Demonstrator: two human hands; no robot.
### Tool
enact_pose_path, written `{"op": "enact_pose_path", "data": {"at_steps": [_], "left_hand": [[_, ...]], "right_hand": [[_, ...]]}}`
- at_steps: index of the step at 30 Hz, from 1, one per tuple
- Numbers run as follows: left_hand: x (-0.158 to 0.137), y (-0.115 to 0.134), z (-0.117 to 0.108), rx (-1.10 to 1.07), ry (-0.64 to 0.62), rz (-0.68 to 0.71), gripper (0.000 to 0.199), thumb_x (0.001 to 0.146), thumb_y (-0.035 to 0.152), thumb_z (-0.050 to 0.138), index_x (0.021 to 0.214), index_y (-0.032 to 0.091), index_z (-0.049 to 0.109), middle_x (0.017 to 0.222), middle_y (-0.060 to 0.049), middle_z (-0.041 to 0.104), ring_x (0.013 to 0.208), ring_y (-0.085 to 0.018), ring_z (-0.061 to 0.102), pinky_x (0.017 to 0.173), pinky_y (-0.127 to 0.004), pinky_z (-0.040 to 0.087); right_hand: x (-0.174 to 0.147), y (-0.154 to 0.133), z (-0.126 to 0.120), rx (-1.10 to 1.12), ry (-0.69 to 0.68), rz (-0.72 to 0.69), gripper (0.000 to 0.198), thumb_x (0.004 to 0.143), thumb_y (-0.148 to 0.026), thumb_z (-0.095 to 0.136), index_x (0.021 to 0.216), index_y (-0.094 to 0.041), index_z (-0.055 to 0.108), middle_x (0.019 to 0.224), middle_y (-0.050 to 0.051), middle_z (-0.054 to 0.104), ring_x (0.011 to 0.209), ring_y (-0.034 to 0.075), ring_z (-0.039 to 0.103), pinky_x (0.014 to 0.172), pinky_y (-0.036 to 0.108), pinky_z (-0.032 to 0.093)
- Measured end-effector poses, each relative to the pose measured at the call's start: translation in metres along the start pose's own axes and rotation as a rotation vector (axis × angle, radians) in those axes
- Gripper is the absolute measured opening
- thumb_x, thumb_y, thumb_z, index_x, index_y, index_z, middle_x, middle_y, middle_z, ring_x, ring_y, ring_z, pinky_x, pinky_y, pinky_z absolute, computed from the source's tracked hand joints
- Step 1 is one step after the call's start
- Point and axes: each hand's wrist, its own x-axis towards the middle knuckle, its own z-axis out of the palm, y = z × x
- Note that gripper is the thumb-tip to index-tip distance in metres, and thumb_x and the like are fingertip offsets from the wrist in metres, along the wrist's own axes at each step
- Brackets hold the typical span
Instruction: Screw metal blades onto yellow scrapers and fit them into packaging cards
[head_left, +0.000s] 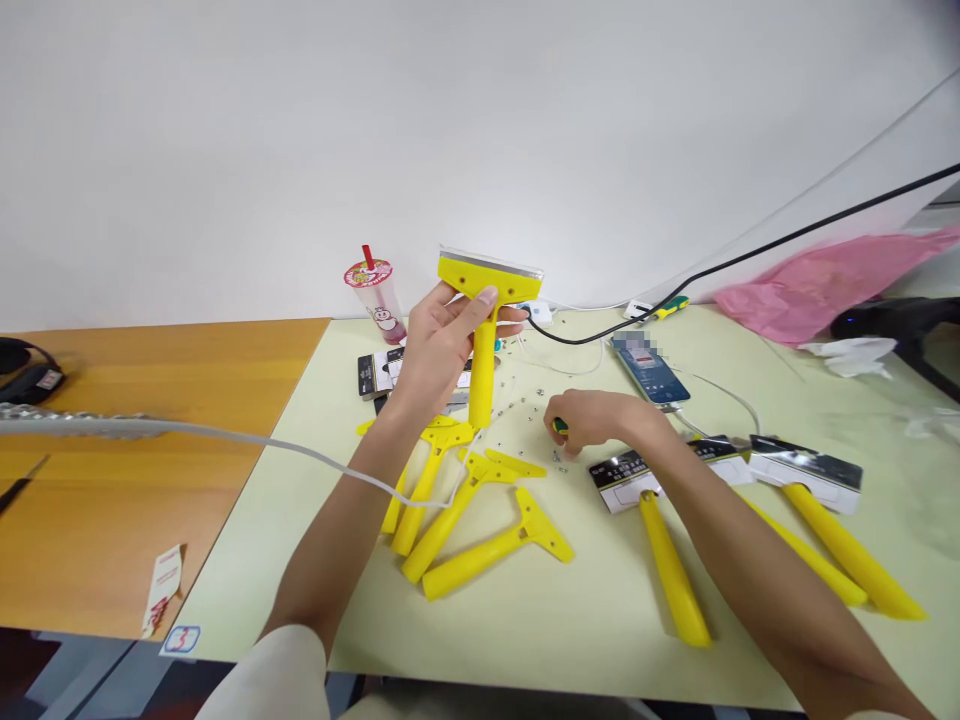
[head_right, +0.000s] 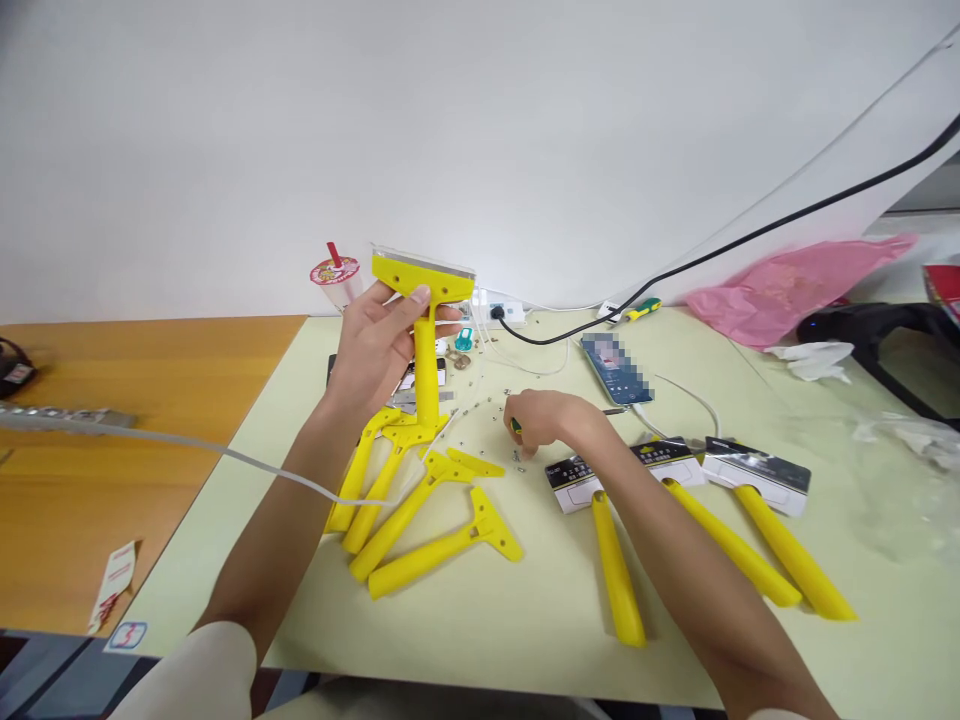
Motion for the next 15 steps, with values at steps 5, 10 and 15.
{"op": "enact_pose_path", "data": {"at_steps": [5,10,15], "left_hand": [[0.000,0.004,-0.001,0.038,-0.009,-0.014,0.035,0.090,0.041,0.089,0.112,0.020,0.071,0.113,-0.009,0.083,0.111,-0.027,0.081,0.102,-0.041,0.066],[0.000,0.003,-0.003,0.025,-0.021,-0.027,0.035,0.091,0.039,0.088,0.113,0.019,0.071,0.110,-0.009,0.082,0.108,-0.026,0.081,0.103,-0.042,0.066],[0.001,-0.003,-0.004,0.035,-0.056,-0.031,0.038,0.090,0.042,0.089,0.116,0.019,0.072,0.114,-0.010,0.082,0.105,-0.026,0.082,0.101,-0.042,0.066]], "right_hand": [[0.013,-0.007,0.008,-0.010,0.020,0.038,0.041,0.069,-0.026,0.095,0.105,-0.017,0.078,0.120,0.014,0.075,0.102,0.032,0.074,0.070,0.032,0.046],[0.022,-0.001,0.012,0.015,0.018,0.019,0.033,0.071,-0.021,0.093,0.100,-0.018,0.078,0.114,0.012,0.076,0.098,0.029,0.075,0.070,0.031,0.046],[0.025,0.006,0.009,0.036,0.034,-0.003,0.022,0.074,-0.020,0.090,0.092,-0.018,0.079,0.110,0.012,0.078,0.093,0.029,0.074,0.067,0.032,0.044]]}}
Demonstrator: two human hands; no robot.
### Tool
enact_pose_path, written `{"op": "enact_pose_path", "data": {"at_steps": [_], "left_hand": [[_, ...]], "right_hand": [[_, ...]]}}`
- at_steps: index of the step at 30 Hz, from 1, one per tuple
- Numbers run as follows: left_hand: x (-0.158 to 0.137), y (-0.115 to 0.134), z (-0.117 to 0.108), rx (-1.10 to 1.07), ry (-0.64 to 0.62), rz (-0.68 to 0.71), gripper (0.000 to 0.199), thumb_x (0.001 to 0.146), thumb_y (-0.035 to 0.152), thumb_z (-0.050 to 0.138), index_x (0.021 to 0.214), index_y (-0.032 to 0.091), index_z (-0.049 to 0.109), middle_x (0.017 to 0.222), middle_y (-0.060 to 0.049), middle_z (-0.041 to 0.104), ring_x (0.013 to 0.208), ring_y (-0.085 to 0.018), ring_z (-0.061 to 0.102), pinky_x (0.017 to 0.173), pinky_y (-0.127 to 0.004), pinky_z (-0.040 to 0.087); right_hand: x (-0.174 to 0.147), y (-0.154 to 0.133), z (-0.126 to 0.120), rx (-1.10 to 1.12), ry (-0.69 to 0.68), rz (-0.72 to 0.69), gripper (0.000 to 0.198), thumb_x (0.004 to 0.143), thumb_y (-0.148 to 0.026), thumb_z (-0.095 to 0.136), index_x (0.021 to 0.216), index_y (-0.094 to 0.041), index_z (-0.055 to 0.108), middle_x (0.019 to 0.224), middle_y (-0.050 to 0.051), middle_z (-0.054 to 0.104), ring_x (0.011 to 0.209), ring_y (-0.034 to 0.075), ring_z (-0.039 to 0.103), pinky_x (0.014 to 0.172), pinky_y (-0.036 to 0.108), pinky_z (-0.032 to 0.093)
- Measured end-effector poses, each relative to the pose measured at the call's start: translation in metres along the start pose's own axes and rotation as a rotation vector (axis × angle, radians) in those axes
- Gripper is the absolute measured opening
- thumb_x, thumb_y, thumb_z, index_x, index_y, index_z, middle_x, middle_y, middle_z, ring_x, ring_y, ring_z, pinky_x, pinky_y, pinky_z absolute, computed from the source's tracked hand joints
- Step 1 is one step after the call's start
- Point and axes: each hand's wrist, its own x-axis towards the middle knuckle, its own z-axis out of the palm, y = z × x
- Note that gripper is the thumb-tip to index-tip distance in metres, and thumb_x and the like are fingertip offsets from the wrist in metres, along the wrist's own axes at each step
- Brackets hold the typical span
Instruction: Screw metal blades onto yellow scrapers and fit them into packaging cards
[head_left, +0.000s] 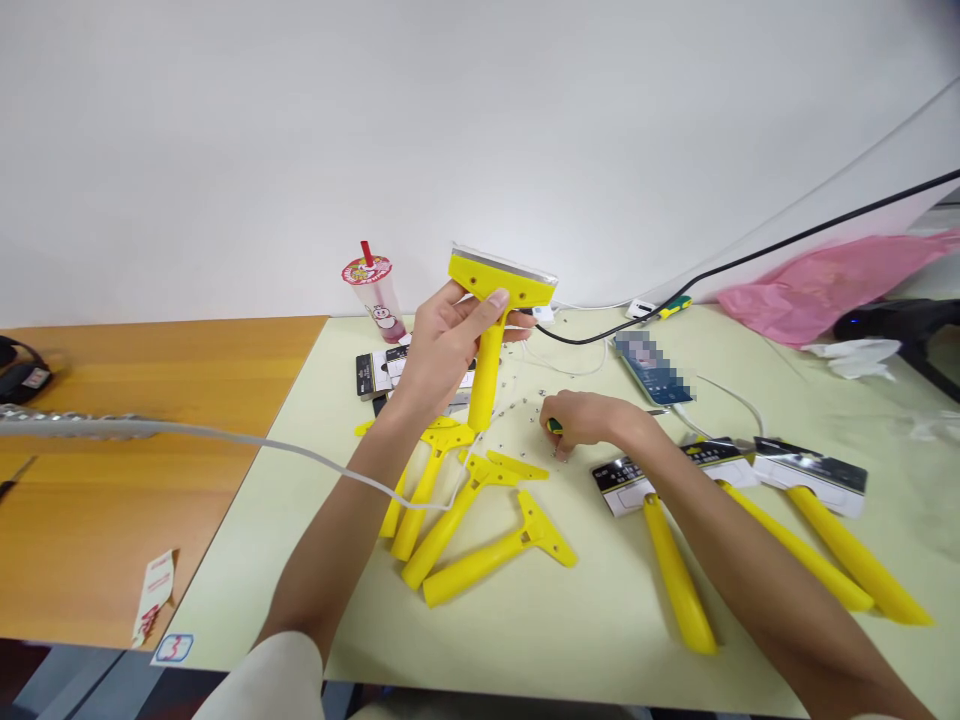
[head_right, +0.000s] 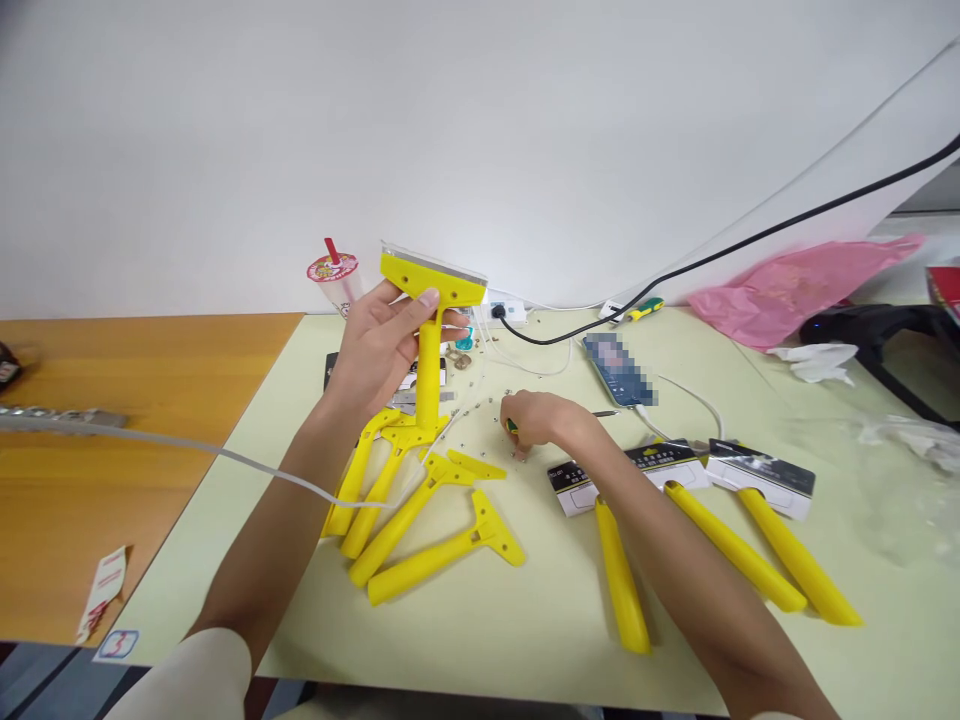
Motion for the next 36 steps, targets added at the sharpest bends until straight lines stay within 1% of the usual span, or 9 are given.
{"op": "enact_pose_path", "data": {"at_steps": [4,8,11,14,18,23,30,33,36], "left_hand": [[0.000,-0.003,0.001,-0.009,-0.022,-0.003,0.037,0.091,0.042,0.088,0.115,0.019,0.073,0.113,-0.010,0.082,0.105,-0.026,0.082,0.100,-0.042,0.067],[-0.001,-0.004,0.002,-0.029,-0.033,-0.013,0.036,0.091,0.040,0.088,0.115,0.018,0.073,0.114,-0.010,0.082,0.103,-0.026,0.082,0.099,-0.043,0.067],[-0.001,-0.005,0.003,-0.022,-0.038,-0.032,0.038,0.089,0.043,0.089,0.113,0.018,0.073,0.116,-0.011,0.082,0.104,-0.026,0.082,0.099,-0.043,0.066],[-0.001,-0.007,0.003,-0.016,-0.041,-0.049,0.040,0.089,0.045,0.090,0.114,0.019,0.073,0.117,-0.011,0.082,0.105,-0.026,0.081,0.100,-0.043,0.066],[-0.001,-0.008,0.003,-0.033,-0.068,-0.037,0.038,0.090,0.043,0.089,0.116,0.019,0.073,0.121,-0.011,0.081,0.104,-0.025,0.081,0.100,-0.044,0.066],[-0.002,-0.007,0.003,-0.024,-0.058,-0.047,0.038,0.091,0.042,0.089,0.116,0.019,0.073,0.122,-0.011,0.081,0.105,-0.026,0.081,0.101,-0.044,0.065],[-0.001,-0.007,0.004,-0.002,-0.025,-0.065,0.039,0.087,0.045,0.091,0.113,0.020,0.075,0.117,-0.010,0.082,0.108,-0.028,0.081,0.102,-0.046,0.065],[0.000,-0.010,0.004,-0.013,-0.025,-0.067,0.038,0.088,0.044,0.090,0.114,0.020,0.074,0.119,-0.010,0.082,0.108,-0.027,0.081,0.103,-0.045,0.065],[0.003,-0.016,0.003,-0.068,0.016,-0.085,0.037,0.088,0.041,0.090,0.112,0.019,0.073,0.119,-0.012,0.082,0.108,-0.027,0.081,0.104,-0.045,0.065]], "right_hand": [[0.002,0.003,-0.001,0.029,0.030,-0.041,0.017,0.075,-0.014,0.085,0.089,-0.018,0.077,0.104,0.009,0.079,0.091,0.025,0.073,0.068,0.030,0.044],[0.004,0.006,0.002,0.058,0.061,-0.078,0.018,0.075,-0.010,0.082,0.090,-0.018,0.076,0.104,0.009,0.079,0.090,0.023,0.073,0.070,0.029,0.045],[0.005,0.007,0.002,0.072,0.060,-0.106,0.018,0.075,-0.010,0.081,0.089,-0.018,0.075,0.106,0.009,0.079,0.091,0.023,0.073,0.073,0.029,0.046],[0.006,0.010,0.001,0.077,0.044,-0.135,0.014,0.076,-0.010,0.080,0.086,-0.018,0.074,0.103,0.008,0.080,0.092,0.023,0.073,0.075,0.029,0.046],[0.005,0.017,-0.004,0.087,0.033,-0.169,0.011,0.080,-0.013,0.078,0.088,-0.019,0.075,0.100,0.007,0.080,0.090,0.022,0.071,0.074,0.028,0.046],[0.001,0.020,-0.008,0.076,0.020,-0.144,0.010,0.079,-0.013,0.077,0.087,-0.019,0.075,0.097,0.007,0.079,0.084,0.022,0.069,0.070,0.029,0.045],[0.000,0.012,-0.004,0.060,0.003,-0.104,0.013,0.079,-0.012,0.078,0.089,-0.020,0.078,0.102,0.007,0.080,0.091,0.024,0.073,0.073,0.029,0.047],[-0.001,0.009,-0.004,0.027,0.015,-0.079,0.015,0.082,-0.017,0.078,0.097,-0.020,0.079,0.109,0.010,0.079,0.095,0.027,0.073,0.072,0.031,0.047],[-0.003,0.005,-0.003,-0.016,0.036,-0.049,0.021,0.087,-0.020,0.075,0.108,-0.018,0.078,0.117,0.013,0.077,0.098,0.029,0.073,0.071,0.033,0.046]]}}
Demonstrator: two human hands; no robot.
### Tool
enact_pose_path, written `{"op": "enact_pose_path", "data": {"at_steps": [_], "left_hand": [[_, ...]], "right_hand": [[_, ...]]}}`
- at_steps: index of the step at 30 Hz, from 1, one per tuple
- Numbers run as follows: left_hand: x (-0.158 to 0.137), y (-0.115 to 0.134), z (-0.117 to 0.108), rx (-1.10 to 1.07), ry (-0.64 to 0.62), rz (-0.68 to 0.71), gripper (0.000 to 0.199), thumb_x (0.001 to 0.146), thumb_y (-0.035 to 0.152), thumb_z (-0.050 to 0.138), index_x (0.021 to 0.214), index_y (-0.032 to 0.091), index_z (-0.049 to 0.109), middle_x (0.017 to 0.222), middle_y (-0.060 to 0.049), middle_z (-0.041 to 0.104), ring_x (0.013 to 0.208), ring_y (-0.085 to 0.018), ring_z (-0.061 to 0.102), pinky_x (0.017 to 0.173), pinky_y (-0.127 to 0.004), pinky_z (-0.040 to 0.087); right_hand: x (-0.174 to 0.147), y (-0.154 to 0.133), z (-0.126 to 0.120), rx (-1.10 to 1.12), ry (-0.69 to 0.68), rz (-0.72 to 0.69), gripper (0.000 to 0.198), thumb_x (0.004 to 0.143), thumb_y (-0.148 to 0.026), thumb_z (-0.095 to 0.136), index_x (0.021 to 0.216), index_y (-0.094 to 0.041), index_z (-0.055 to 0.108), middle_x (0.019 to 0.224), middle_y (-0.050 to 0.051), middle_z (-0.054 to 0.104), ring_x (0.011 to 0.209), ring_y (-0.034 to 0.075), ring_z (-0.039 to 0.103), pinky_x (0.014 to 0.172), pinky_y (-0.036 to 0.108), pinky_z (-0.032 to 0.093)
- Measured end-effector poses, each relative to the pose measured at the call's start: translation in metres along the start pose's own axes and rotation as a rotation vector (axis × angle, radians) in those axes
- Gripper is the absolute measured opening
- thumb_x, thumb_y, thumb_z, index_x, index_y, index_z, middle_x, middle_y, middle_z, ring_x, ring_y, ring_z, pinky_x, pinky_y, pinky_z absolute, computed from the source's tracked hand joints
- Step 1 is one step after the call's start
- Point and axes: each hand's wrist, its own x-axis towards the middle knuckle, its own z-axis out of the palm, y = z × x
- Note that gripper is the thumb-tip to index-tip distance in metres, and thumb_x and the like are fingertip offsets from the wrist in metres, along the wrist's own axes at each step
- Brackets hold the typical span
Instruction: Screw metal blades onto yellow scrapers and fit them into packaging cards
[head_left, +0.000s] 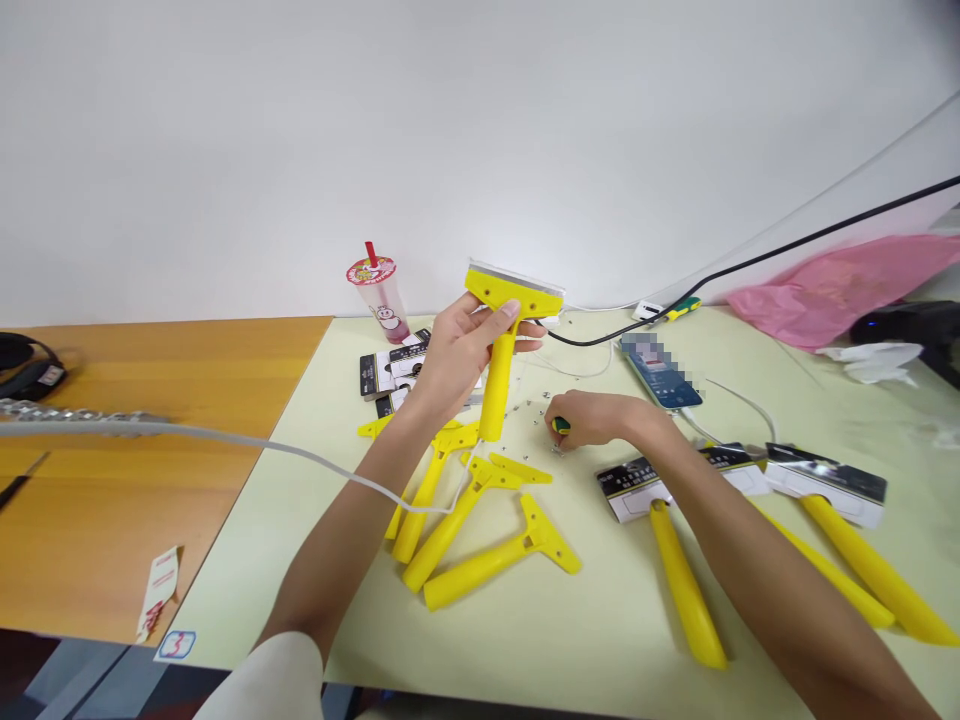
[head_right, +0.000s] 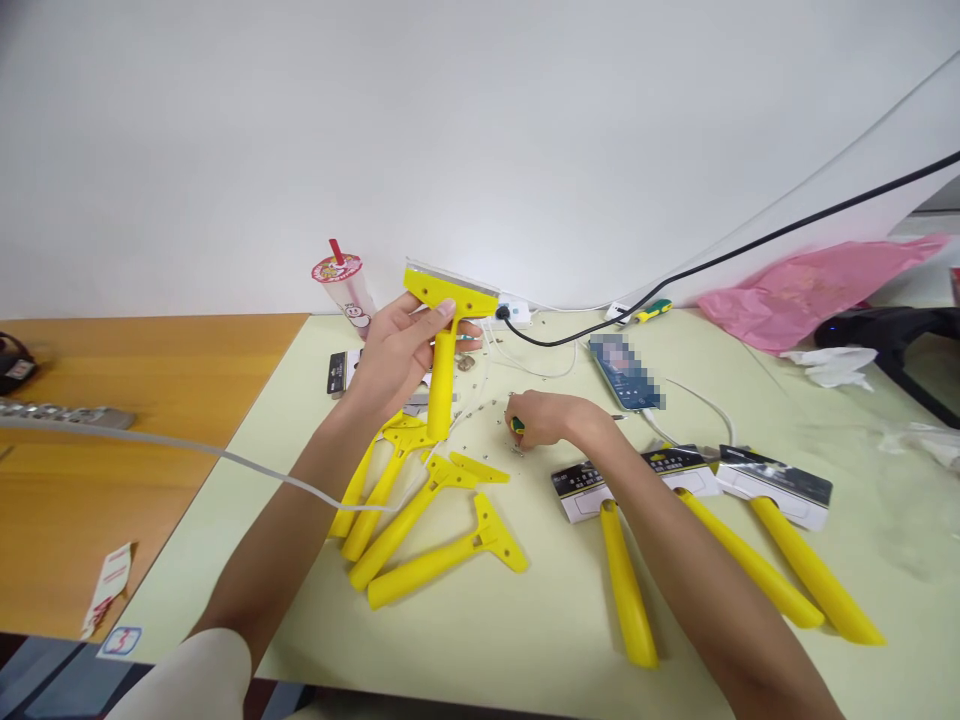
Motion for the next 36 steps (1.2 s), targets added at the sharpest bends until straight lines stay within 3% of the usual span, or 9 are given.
{"op": "enact_pose_path", "data": {"at_steps": [8,13,23,29,33,36], "left_hand": [[0.008,-0.017,-0.003,-0.160,0.094,-0.095,0.030,0.088,0.031,0.090,0.104,0.013,0.071,0.120,-0.016,0.081,0.111,-0.026,0.080,0.107,-0.045,0.063],[0.007,-0.025,-0.002,-0.166,0.108,-0.100,0.028,0.089,0.027,0.088,0.106,0.012,0.071,0.115,-0.016,0.081,0.099,-0.023,0.081,0.103,-0.045,0.064],[0.007,-0.028,0.000,-0.102,0.096,-0.082,0.040,0.084,0.037,0.093,0.108,0.014,0.073,0.116,-0.014,0.081,0.100,-0.026,0.081,0.101,-0.047,0.065],[0.006,-0.030,-0.001,-0.073,0.106,-0.059,0.042,0.083,0.040,0.094,0.109,0.014,0.074,0.119,-0.015,0.081,0.099,-0.025,0.081,0.097,-0.044,0.065],[0.008,-0.035,-0.004,-0.045,0.134,-0.056,0.044,0.084,0.043,0.093,0.110,0.013,0.074,0.117,-0.015,0.080,0.098,-0.026,0.081,0.097,-0.044,0.065],[0.008,-0.039,-0.003,-0.020,0.146,-0.049,0.043,0.084,0.044,0.093,0.108,0.014,0.075,0.114,-0.014,0.081,0.097,-0.026,0.081,0.097,-0.045,0.065]], "right_hand": [[0.001,-0.003,0.003,-0.091,0.034,0.049,0.030,0.099,-0.020,0.063,0.127,-0.011,0.070,0.132,0.021,0.071,0.112,0.033,0.073,0.075,0.035,0.044],[0.006,-0.002,0.007,-0.115,0.058,0.055,0.032,0.101,-0.018,0.057,0.129,-0.009,0.068,0.133,0.024,0.070,0.114,0.035,0.073,0.076,0.036,0.046],[0.013,0.005,0.010,-0.117,0.129,0.024,0.032,0.100,-0.022,0.058,0.126,-0.010,0.071,0.130,0.025,0.072,0.115,0.035,0.075,0.083,0.038,0.052],[0.000,0.005,-0.003,-0.043,0.179,-0.018,0.021,0.098,-0.024,0.061,0.106,-0.012,0.075,0.113,0.020,0.078,0.095,0.031,0.076,0.075,0.035,0.051],[-0.039,0.005,-0.025,0.059,0.381,-0.073,0.024,0.106,-0.032,0.053,0.117,-0.020,0.071,0.124,0.013,0.077,0.106,0.024,0.072,0.087,0.031,0.050],[-0.068,-0.002,-0.037,0.259,0.751,-0.123,0.023,0.108,-0.040,0.051,0.106,-0.023,0.067,0.115,0.008,0.078,0.097,0.022,0.070,0.086,0.031,0.050]]}}
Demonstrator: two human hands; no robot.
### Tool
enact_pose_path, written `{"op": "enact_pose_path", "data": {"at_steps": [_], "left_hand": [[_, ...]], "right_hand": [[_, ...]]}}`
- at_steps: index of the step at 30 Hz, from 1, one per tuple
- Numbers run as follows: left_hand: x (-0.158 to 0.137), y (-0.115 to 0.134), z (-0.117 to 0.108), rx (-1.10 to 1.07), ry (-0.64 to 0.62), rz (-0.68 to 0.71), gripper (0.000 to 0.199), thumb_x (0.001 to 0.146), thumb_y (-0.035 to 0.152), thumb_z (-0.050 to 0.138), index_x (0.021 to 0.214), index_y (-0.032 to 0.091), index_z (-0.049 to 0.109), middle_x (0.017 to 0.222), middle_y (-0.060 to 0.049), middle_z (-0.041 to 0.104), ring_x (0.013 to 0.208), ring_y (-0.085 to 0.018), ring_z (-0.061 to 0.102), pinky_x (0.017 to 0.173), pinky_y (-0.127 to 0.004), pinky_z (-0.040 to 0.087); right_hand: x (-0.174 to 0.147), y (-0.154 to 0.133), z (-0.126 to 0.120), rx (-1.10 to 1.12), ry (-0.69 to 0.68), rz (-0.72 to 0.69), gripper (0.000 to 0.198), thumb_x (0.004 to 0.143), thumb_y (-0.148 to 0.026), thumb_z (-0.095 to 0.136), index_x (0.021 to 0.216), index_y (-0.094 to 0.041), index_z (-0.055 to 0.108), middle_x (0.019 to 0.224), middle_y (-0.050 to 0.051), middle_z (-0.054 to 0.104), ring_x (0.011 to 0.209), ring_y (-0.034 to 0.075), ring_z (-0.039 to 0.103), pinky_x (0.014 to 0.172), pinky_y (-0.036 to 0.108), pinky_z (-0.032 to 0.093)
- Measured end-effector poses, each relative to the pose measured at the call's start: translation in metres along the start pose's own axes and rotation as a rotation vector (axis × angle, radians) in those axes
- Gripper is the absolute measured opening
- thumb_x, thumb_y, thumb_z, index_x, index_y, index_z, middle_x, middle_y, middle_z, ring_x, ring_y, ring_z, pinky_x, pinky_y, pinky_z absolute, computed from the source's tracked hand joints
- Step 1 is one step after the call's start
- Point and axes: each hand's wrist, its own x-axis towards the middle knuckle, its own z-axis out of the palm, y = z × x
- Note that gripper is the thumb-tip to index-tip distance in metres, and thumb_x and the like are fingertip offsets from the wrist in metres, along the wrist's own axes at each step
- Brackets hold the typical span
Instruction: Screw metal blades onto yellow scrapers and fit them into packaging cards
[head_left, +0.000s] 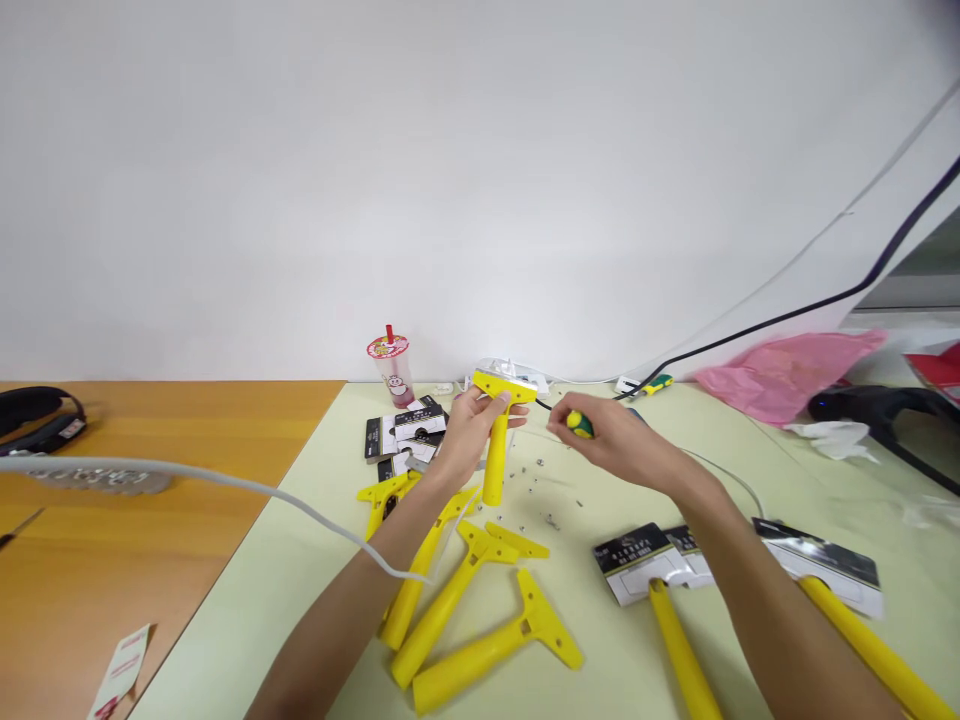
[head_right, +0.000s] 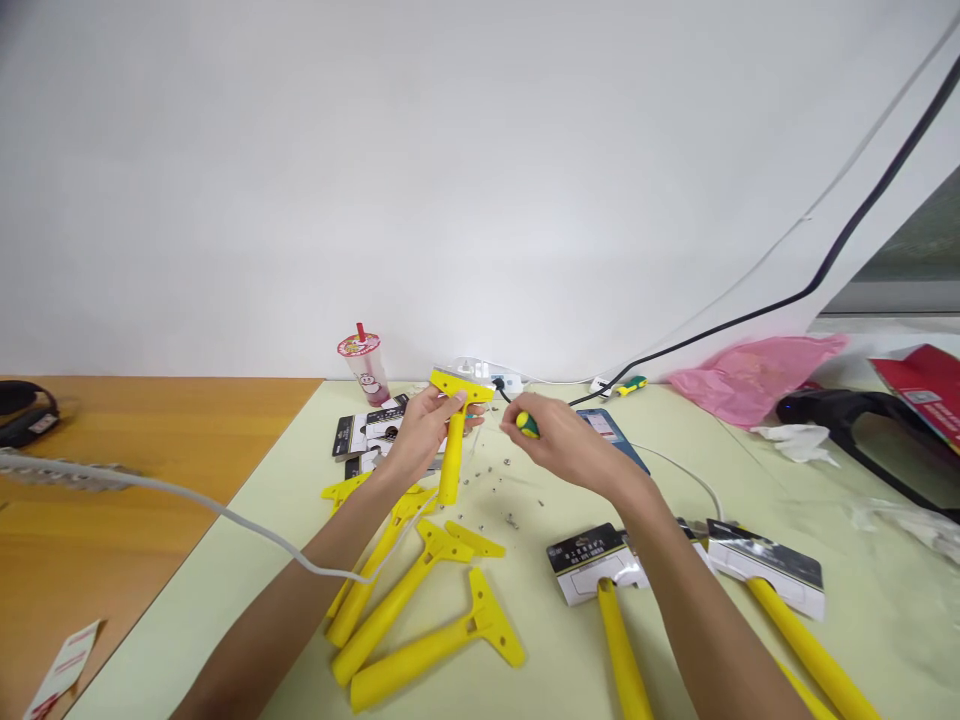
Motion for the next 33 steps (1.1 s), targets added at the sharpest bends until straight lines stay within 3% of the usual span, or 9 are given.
{"op": "enact_pose_path", "data": {"at_steps": [2,5,10,15,19,24,28,30,33], "left_hand": [[-0.002,-0.001,0.003,0.015,-0.012,0.000,0.045,0.083,0.046,0.094,0.109,0.015,0.075,0.113,-0.014,0.081,0.097,-0.027,0.081,0.096,-0.046,0.066],[-0.007,0.000,0.010,0.029,-0.047,-0.006,0.048,0.081,0.049,0.095,0.110,0.015,0.075,0.113,-0.014,0.082,0.098,-0.029,0.081,0.096,-0.048,0.065],[-0.016,0.004,0.018,0.036,-0.079,-0.007,0.049,0.081,0.049,0.094,0.113,0.017,0.075,0.117,-0.014,0.083,0.103,-0.030,0.082,0.098,-0.048,0.065],[-0.020,0.003,0.022,0.029,-0.086,-0.007,0.050,0.080,0.051,0.095,0.110,0.017,0.074,0.114,-0.013,0.083,0.102,-0.031,0.082,0.099,-0.050,0.065],[-0.020,0.002,0.022,0.041,-0.095,-0.024,0.051,0.079,0.051,0.095,0.112,0.017,0.075,0.114,-0.014,0.083,0.105,-0.034,0.082,0.100,-0.051,0.064],[-0.020,0.003,0.023,-0.016,-0.108,-0.052,0.051,0.079,0.047,0.097,0.114,0.015,0.075,0.115,-0.015,0.082,0.106,-0.035,0.082,0.104,-0.053,0.062],[-0.022,0.008,0.025,-0.155,-0.019,-0.012,0.043,0.082,0.038,0.096,0.110,0.015,0.073,0.118,-0.014,0.081,0.111,-0.033,0.082,0.111,-0.053,0.059],[-0.022,0.012,0.025,-0.232,0.042,0.029,0.038,0.083,0.033,0.095,0.105,0.015,0.071,0.119,-0.012,0.081,0.114,-0.032,0.081,0.114,-0.052,0.058],[-0.022,0.020,0.024,-0.286,0.092,0.088,0.036,0.084,0.030,0.094,0.105,0.016,0.069,0.123,-0.011,0.080,0.116,-0.032,0.080,0.114,-0.052,0.058]], "right_hand": [[-0.005,-0.009,-0.005,0.140,0.204,-0.045,0.021,0.107,-0.040,0.054,0.101,-0.024,0.065,0.109,0.007,0.078,0.094,0.022,0.069,0.086,0.031,0.050],[-0.004,-0.014,0.001,0.212,0.336,-0.101,0.016,0.106,-0.035,0.056,0.101,-0.023,0.065,0.108,0.007,0.076,0.096,0.021,0.068,0.087,0.031,0.049],[0.002,-0.012,0.014,0.179,0.397,-0.130,0.011,0.102,-0.028,0.059,0.097,-0.023,0.068,0.106,0.007,0.074,0.096,0.021,0.069,0.088,0.031,0.049],[0.001,-0.017,0.009,0.273,0.370,0.017,0.008,0.095,-0.027,0.065,0.090,-0.023,0.069,0.105,0.006,0.078,0.100,0.023,0.071,0.093,0.033,0.050],[0.004,-0.011,0.007,0.380,0.314,0.133,0.018,0.090,-0.040,0.074,0.089,-0.023,0.070,0.100,0.005,0.077,0.086,0.021,0.066,0.081,0.033,0.049],[0.008,0.001,0.008,0.598,0.275,0.242,0.060,0.074,-0.066,0.090,0.108,-0.024,0.064,0.121,0.007,0.071,0.055,0.007,0.040,0.047,0.028,0.033],[0.004,0.007,0.000,0.747,0.349,0.261,0.064,0.083,-0.082,0.076,0.110,-0.025,0.067,0.073,-0.003,0.057,0.049,0.008,0.029,0.044,0.026,0.024],[0.002,0.014,-0.007,0.658,0.424,0.217,0.056,0.090,-0.079,0.071,0.106,-0.025,0.069,0.067,-0.002,0.054,0.053,0.012,0.039,0.048,0.027,0.032],[0.001,0.028,-0.012,0.359,0.341,0.063,0.036,0.096,-0.060,0.072,0.100,-0.024,0.074,0.097,0.006,0.075,0.085,0.021,0.067,0.076,0.034,0.052]]}}
